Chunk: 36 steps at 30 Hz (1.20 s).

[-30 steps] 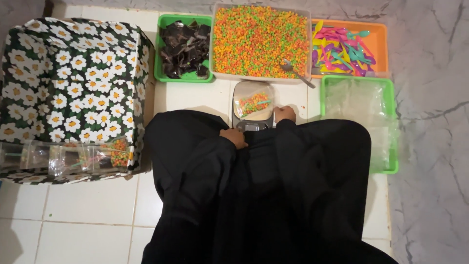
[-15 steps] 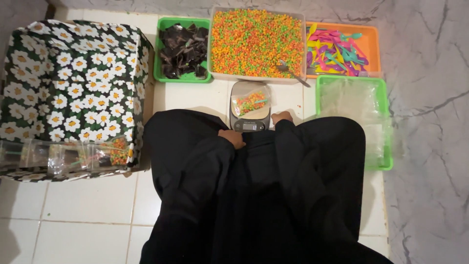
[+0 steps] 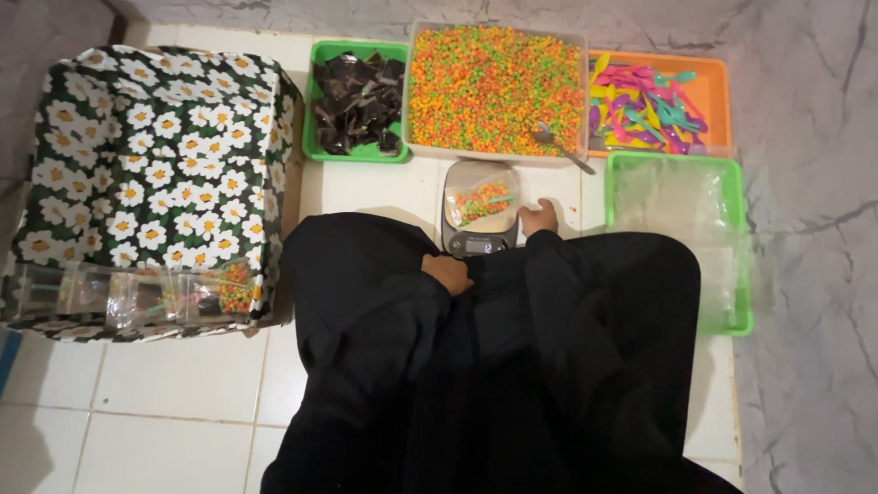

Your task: Packaging small colorful beads into plastic bags by scooping them from a container, weighing them on a digital scale, and placing the finished bags into a basket.

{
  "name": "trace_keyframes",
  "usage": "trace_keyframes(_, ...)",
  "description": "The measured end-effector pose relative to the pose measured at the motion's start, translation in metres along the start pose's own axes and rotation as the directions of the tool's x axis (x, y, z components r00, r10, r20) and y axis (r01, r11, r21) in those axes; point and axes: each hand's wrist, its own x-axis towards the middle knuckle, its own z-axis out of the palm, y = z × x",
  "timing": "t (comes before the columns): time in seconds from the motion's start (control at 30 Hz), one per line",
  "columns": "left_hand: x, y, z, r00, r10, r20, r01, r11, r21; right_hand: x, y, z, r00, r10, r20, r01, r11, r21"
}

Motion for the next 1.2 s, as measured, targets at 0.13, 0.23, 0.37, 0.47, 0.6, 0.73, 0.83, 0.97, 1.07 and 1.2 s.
trace_keyframes(0.13, -0.034, -0.011, -0.049, 0.982, -0.103, -0.159, 0.097, 0.994, -0.046, -0.001, -0.006, 0.003, 1.000, -0.005, 0.006, 0.004, 0.981, 0.196)
trace_keyframes(0.23, -0.062, -0.037, -0.088, 0.952, -0.197, -0.233, 0.163, 0.974, -0.156, 0.008, -0.001, 0.007, 0.999, 0.007, 0.034, -0.014, 0.980, 0.199)
trace_keyframes(0.37, -0.060, -0.106, -0.097, 0.852, -0.278, -0.443, 0.198, 0.955, -0.220, 0.033, 0.016, 0.016, 1.000, -0.026, -0.016, 0.028, 0.987, 0.160)
trace_keyframes(0.47, -0.056, -0.159, -0.095, 0.808, -0.369, -0.459, 0.239, 0.918, -0.316, 0.024, 0.011, 0.014, 0.996, -0.068, -0.063, 0.077, 0.983, 0.164)
trace_keyframes(0.6, -0.050, -0.180, -0.096, 0.784, -0.395, -0.479, 0.195, 0.889, -0.415, -0.037, -0.047, -0.008, 0.938, -0.313, -0.146, 0.317, 0.949, -0.002)
trace_keyframes(0.73, -0.065, -0.155, -0.123, 0.851, -0.302, -0.429, 0.098, 0.895, -0.436, -0.140, -0.145, -0.030, 0.798, -0.576, -0.177, 0.581, 0.814, -0.026)
trace_keyframes(0.83, -0.055, -0.167, -0.124, 0.862, -0.283, -0.421, 0.028, 0.855, -0.518, -0.176, -0.202, -0.027, 0.433, -0.887, -0.160, 0.859, 0.460, -0.226)
trace_keyframes(0.97, -0.054, -0.176, -0.133, 0.779, -0.324, -0.536, -0.117, 0.766, -0.632, -0.197, -0.248, 0.003, 0.321, -0.941, -0.107, 0.934, 0.333, -0.130)
trace_keyframes(1.07, -0.066, -0.171, -0.155, 0.693, -0.309, -0.651, -0.255, 0.740, -0.623, -0.207, -0.272, 0.030, 0.323, -0.946, -0.035, 0.944, 0.325, -0.060)
trace_keyframes(1.2, -0.047, -0.180, -0.159, 0.592, -0.304, -0.746, -0.315, 0.765, -0.561, -0.203, -0.288, 0.072, 0.388, -0.921, 0.032, 0.918, 0.390, 0.074)
